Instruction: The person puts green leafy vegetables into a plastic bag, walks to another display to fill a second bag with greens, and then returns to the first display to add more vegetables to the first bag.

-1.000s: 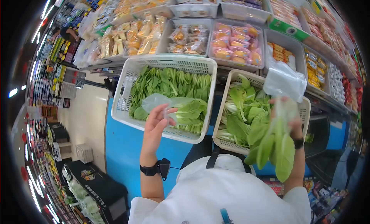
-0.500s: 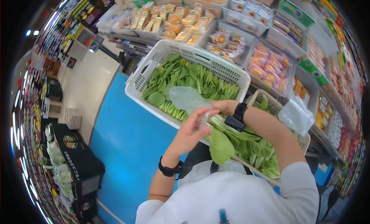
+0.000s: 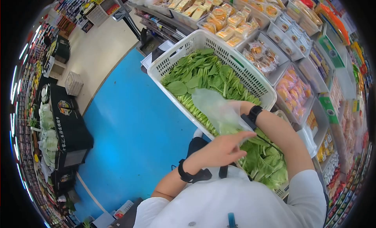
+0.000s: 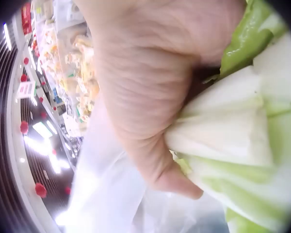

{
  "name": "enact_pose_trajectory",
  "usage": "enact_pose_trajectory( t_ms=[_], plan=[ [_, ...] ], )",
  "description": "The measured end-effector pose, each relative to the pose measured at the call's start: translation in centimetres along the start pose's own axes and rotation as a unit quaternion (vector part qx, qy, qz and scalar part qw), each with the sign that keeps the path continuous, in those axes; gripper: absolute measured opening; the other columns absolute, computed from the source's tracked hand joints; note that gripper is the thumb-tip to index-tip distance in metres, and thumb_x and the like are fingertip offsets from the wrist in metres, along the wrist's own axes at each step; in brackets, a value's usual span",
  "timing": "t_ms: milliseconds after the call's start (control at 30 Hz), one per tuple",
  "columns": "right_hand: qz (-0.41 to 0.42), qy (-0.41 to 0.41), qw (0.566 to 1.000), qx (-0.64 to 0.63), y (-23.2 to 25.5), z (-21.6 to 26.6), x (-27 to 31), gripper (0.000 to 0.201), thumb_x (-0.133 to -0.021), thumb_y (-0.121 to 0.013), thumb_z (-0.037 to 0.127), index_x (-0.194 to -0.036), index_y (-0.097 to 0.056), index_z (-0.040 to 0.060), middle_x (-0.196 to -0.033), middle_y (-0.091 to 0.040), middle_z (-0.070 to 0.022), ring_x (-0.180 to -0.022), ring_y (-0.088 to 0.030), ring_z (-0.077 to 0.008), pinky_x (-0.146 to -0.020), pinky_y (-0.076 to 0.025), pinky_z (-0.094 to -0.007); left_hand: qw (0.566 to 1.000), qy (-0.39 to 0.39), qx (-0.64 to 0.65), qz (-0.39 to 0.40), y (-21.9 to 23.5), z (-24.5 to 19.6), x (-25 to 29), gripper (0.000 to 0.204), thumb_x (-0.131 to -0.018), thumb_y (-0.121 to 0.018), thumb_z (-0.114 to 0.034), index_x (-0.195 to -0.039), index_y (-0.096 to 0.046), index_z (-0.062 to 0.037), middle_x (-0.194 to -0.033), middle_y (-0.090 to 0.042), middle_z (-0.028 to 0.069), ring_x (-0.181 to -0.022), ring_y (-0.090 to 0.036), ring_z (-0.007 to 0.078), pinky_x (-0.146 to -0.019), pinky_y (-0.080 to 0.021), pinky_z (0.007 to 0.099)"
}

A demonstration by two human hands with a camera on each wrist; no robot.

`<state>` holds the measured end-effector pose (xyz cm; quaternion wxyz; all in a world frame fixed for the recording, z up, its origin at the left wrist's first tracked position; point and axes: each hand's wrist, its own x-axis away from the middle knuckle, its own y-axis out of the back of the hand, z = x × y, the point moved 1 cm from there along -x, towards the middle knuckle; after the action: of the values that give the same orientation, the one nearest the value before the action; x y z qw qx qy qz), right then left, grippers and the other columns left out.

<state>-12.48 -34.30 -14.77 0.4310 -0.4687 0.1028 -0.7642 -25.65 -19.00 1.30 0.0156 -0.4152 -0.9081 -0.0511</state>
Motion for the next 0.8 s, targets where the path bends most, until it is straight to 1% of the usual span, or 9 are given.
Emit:
enact_pose_trajectory(
  t_ms=[100, 200, 367, 400, 467, 567, 700, 767, 800],
  plan=[
    [0.049, 0.038, 0.997, 0.048, -1.2, 0.6, -2.6, 0.047, -0.085, -0.066, 0.015, -0.129, -0.055, 0.005, -0.123, -0.062, -0.0088, -0.097, -0.062, -0.0182, -0.085, -0.05, -0.0308, 0.997, 0.0, -0.076, 0.023, -0.2, -0.9, -0.4, 0.059, -0.087, -0.062, -0.014, -0.141, -0.04, -0.0103, -0.084, -0.064, 0.0114, -0.063, -0.064, 0.0201, -0.061, -0.049, 0.0322],
    [-0.021, 0.142, 0.94, 0.311, -3.8, 2.2, -4.8, 0.045, -0.086, -0.066, 0.014, -0.128, -0.055, 0.0035, -0.12, -0.062, -0.0101, -0.099, -0.062, -0.0187, -0.085, -0.05, -0.0313, 0.995, -0.026, -0.099, -0.012, -0.5, -0.1, -0.2, 0.058, -0.086, -0.063, -0.016, -0.14, -0.041, -0.009, -0.079, -0.064, 0.0121, -0.065, -0.065, 0.0221, -0.061, -0.05, 0.0335],
    [-0.125, 0.307, 0.667, 0.667, -7.8, 4.2, -7.0, 0.043, -0.086, -0.064, 0.013, -0.126, -0.056, 0.0008, -0.116, -0.064, -0.0122, -0.102, -0.062, -0.0195, -0.085, -0.05, -0.0323, 0.994, -0.007, -0.107, -0.029, 1.1, 1.0, -0.3, 0.054, -0.086, -0.062, -0.013, -0.136, -0.043, -0.0082, -0.094, -0.067, 0.0112, -0.063, -0.062, 0.0187, -0.061, -0.049, 0.0313],
    [-0.122, 0.308, 0.666, 0.668, -7.4, 3.9, -7.5, 0.043, -0.086, -0.064, 0.013, -0.126, -0.056, 0.0008, -0.116, -0.064, -0.0122, -0.102, -0.062, -0.0195, -0.085, -0.05, -0.0323, 0.998, -0.009, -0.02, -0.058, 1.6, 1.9, -0.2, 0.052, -0.087, -0.06, -0.011, -0.135, -0.044, -0.008, -0.103, -0.067, 0.0087, -0.064, -0.059, 0.0158, -0.063, -0.048, 0.029],
    [-0.146, 0.445, 0.791, 0.393, -7.1, 4.2, -8.1, 0.036, -0.085, -0.061, 0.013, -0.119, -0.059, 0.0008, -0.111, -0.064, -0.0158, -0.102, -0.061, -0.0285, -0.085, -0.049, -0.0375, 0.991, -0.007, 0.087, -0.098, 2.6, 3.7, 0.2, 0.048, -0.088, -0.058, -0.006, -0.134, -0.044, -0.0068, -0.122, -0.064, 0.0009, -0.065, -0.05, 0.0093, -0.065, -0.045, 0.0234],
    [-0.184, 0.263, 0.771, 0.55, -9.9, 6.6, -5.8, 0.037, -0.083, -0.063, 0.018, -0.116, -0.059, 0.0014, -0.112, -0.063, -0.0193, -0.104, -0.059, -0.0335, -0.087, -0.047, -0.0418, 0.979, 0.0, 0.188, -0.08, 2.8, 4.7, 0.9, 0.047, -0.087, -0.058, -0.006, -0.133, -0.045, -0.0062, -0.122, -0.064, 0.0011, -0.065, -0.051, 0.0085, -0.064, -0.045, 0.0233],
    [-0.208, 0.187, 0.748, 0.602, -8.5, 5.8, -10.0, 0.042, -0.081, -0.066, 0.027, -0.114, -0.059, 0.0013, -0.112, -0.062, -0.0201, -0.103, -0.058, -0.0328, -0.088, -0.047, -0.0415, 0.979, 0.005, 0.186, -0.085, 2.5, 3.5, 0.9, 0.057, -0.088, -0.059, -0.007, -0.14, -0.036, -0.007, -0.122, -0.061, 0.0026, -0.063, -0.052, 0.0078, -0.062, -0.045, 0.0226],
    [-0.191, 0.185, 0.573, 0.775, -5.9, 4.9, -12.1, 0.049, -0.08, -0.069, 0.036, -0.114, -0.059, 0.001, -0.107, -0.062, -0.0204, -0.099, -0.058, -0.0335, -0.087, -0.047, -0.0409, 0.98, -0.004, 0.184, -0.078, 2.8, 3.2, 0.9, 0.06, -0.089, -0.059, -0.009, -0.142, -0.032, -0.0073, -0.121, -0.061, 0.0026, -0.062, -0.05, 0.0075, -0.061, -0.044, 0.0226],
    [-0.188, 0.186, 0.573, 0.776, -5.7, 5.2, -12.2, 0.049, -0.08, -0.069, 0.036, -0.114, -0.059, 0.001, -0.107, -0.062, -0.0204, -0.099, -0.058, -0.0335, -0.087, -0.047, -0.0409, 0.976, -0.006, 0.206, -0.067, 3.0, 2.7, 1.0, 0.059, -0.089, -0.058, -0.01, -0.142, -0.032, -0.0078, -0.122, -0.06, 0.0028, -0.061, -0.05, 0.0071, -0.061, -0.044, 0.0225]
  ],
)
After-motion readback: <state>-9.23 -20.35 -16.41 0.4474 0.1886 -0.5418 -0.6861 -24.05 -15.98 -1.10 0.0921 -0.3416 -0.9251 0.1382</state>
